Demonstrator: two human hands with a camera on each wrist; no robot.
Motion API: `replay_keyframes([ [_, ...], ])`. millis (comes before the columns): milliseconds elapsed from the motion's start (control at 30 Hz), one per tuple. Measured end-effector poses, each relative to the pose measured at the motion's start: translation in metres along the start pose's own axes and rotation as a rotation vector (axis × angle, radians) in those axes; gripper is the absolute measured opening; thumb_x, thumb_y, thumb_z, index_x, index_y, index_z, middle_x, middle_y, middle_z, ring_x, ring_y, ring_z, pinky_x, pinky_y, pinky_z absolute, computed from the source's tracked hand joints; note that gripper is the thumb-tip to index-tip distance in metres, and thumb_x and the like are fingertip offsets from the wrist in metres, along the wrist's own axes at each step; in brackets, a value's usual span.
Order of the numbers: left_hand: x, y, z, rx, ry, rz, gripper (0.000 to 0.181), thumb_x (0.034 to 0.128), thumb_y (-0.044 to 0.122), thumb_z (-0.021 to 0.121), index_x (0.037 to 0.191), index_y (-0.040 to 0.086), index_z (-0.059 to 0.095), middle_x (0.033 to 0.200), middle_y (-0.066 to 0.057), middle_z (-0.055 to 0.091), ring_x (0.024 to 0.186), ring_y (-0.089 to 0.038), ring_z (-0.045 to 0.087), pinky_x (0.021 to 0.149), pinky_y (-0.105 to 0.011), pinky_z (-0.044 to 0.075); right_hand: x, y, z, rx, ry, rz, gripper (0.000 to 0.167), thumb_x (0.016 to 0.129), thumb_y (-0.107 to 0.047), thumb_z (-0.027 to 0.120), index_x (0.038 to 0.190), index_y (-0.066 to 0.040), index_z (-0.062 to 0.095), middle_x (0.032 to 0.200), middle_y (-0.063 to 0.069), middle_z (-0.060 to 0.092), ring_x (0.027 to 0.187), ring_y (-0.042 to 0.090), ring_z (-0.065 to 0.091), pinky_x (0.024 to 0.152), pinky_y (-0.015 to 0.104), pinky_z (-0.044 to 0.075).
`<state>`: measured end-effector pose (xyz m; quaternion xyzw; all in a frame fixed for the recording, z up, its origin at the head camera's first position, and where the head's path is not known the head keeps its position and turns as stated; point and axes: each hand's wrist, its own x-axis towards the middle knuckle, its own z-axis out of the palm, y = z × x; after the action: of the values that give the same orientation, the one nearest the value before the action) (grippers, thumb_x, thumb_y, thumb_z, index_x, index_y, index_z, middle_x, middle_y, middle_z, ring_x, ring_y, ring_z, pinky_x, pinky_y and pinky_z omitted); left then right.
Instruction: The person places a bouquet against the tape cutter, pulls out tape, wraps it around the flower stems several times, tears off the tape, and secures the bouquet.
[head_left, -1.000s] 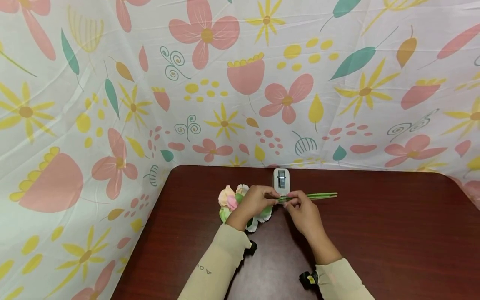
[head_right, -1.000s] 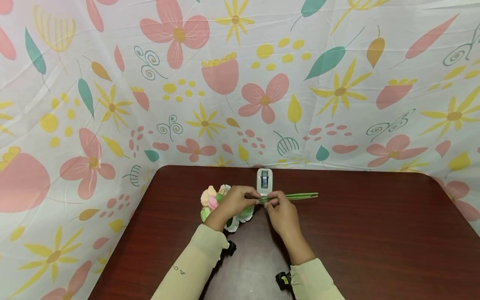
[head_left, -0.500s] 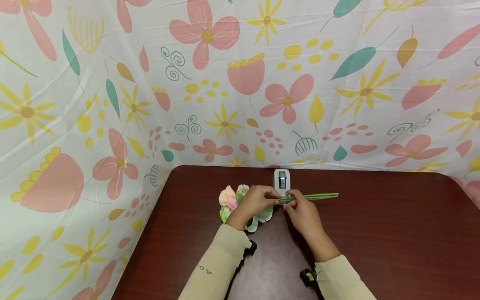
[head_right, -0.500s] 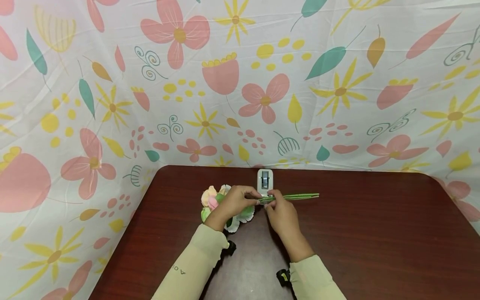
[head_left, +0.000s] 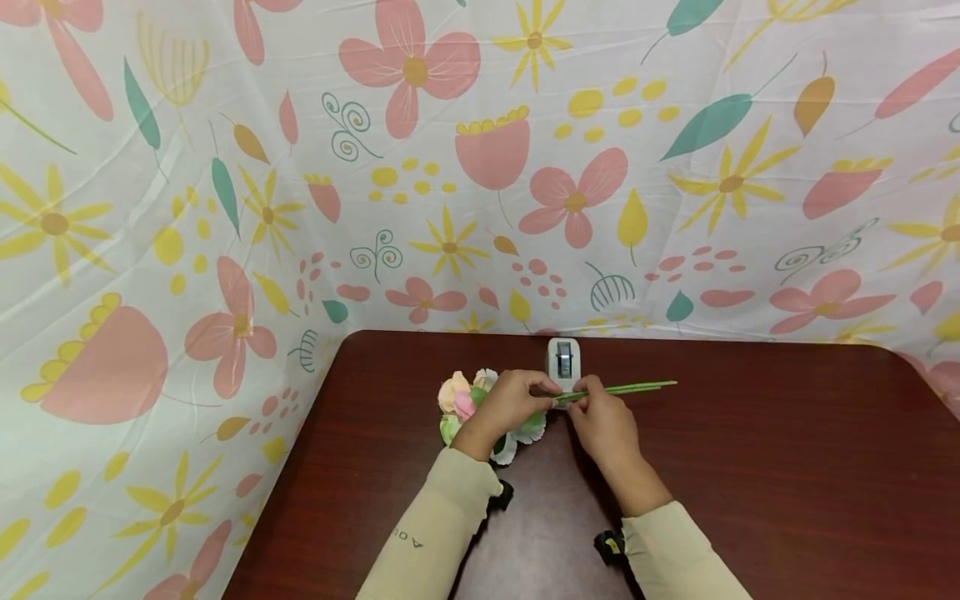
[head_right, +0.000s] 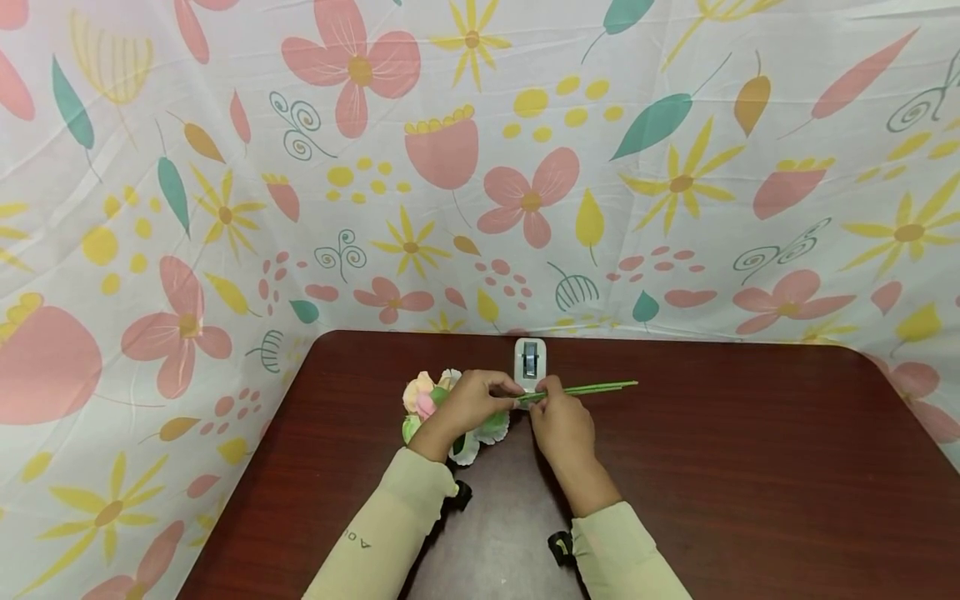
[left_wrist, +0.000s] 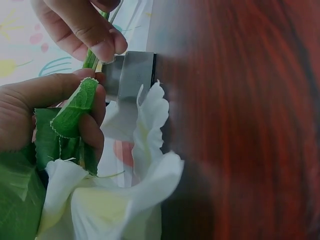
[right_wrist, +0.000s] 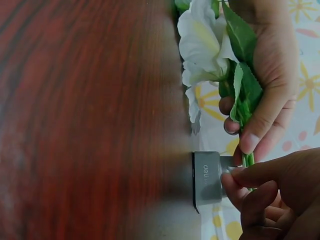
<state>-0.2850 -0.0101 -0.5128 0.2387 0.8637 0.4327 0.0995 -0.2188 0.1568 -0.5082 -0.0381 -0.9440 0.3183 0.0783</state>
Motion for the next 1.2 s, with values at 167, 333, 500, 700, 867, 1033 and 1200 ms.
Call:
replay_keyframes([
  [167, -0.001, 0.004, 0.001, 0.016, 0.001, 0.004, 0.015, 0.0914, 0.013, 0.075, 0.103, 0.022, 0.080, 0.108, 0.004, 0.076, 0.089, -0.002, 0.068, 0.072, -0.017, 0.053, -0.001, -0.001, -0.001, -0.005, 0.004, 0.013, 0.026, 0.096, -0.017, 0.069, 0.117, -0.005, 0.059, 0.089, 0.009, 0.075, 0.062, 0.019, 0.063, 0.057, 0.037, 0.046],
  [333, -0.001, 0.005, 0.001, 0.037, 0.009, 0.017, 0.016, 0.0919, 0.014, 0.075, 0.105, 0.022, 0.079, 0.110, 0.004, 0.076, 0.089, -0.001, 0.067, 0.072, -0.016, 0.052, -0.001, -0.001, 0.000, -0.017, 0.020, 0.005, 0.026, 0.095, -0.018, 0.069, 0.117, -0.005, 0.059, 0.089, 0.009, 0.075, 0.058, 0.018, 0.061, 0.054, 0.034, 0.044],
  [500, -0.002, 0.006, -0.001, 0.033, 0.018, 0.021, 0.016, 0.0922, 0.014, 0.075, 0.105, 0.022, 0.079, 0.111, 0.003, 0.076, 0.087, -0.001, 0.066, 0.070, -0.017, 0.052, 0.000, -0.001, -0.001, -0.027, 0.037, 0.006, 0.029, 0.095, -0.019, 0.070, 0.118, -0.005, 0.058, 0.088, 0.008, 0.075, 0.059, 0.019, 0.063, 0.053, 0.036, 0.045],
  [700, -0.003, 0.007, -0.003, -0.008, 0.034, 0.009, 0.017, 0.0921, 0.013, 0.074, 0.105, 0.023, 0.079, 0.107, 0.004, 0.076, 0.085, -0.001, 0.066, 0.070, -0.018, 0.052, -0.003, -0.002, -0.001, 0.028, 0.071, 0.011, 0.041, 0.097, -0.019, 0.067, 0.128, -0.003, 0.046, 0.100, 0.013, 0.075, 0.069, 0.028, 0.068, 0.058, 0.040, 0.048],
  [867, -0.002, 0.006, -0.004, -0.036, 0.035, 0.014, 0.017, 0.0919, 0.014, 0.075, 0.106, 0.023, 0.080, 0.107, 0.002, 0.077, 0.085, 0.000, 0.067, 0.070, -0.018, 0.053, -0.012, -0.002, -0.004, 0.140, 0.074, 0.023, 0.030, 0.096, -0.014, 0.065, 0.121, -0.003, 0.050, 0.104, 0.017, 0.073, 0.072, 0.025, 0.066, 0.061, 0.037, 0.048],
  [1033, -0.002, 0.007, -0.006, -0.025, 0.044, 0.021, 0.018, 0.0916, 0.013, 0.075, 0.106, 0.023, 0.080, 0.106, 0.004, 0.077, 0.088, -0.001, 0.068, 0.071, -0.017, 0.053, -0.016, 0.000, -0.004, 0.304, -0.059, 0.085, 0.014, 0.100, -0.019, 0.061, 0.108, -0.007, 0.064, 0.093, 0.013, 0.072, 0.064, 0.013, 0.060, 0.058, 0.028, 0.048],
  [1200, -0.002, 0.007, -0.006, -0.023, 0.048, 0.025, 0.018, 0.0913, 0.014, 0.076, 0.106, 0.023, 0.080, 0.109, 0.005, 0.077, 0.092, -0.002, 0.068, 0.073, -0.017, 0.053, -0.014, 0.002, -0.005, 0.386, -0.137, 0.154, 0.029, 0.103, -0.030, 0.057, 0.118, -0.005, 0.059, 0.091, 0.011, 0.075, 0.065, 0.013, 0.058, 0.061, 0.028, 0.046],
])
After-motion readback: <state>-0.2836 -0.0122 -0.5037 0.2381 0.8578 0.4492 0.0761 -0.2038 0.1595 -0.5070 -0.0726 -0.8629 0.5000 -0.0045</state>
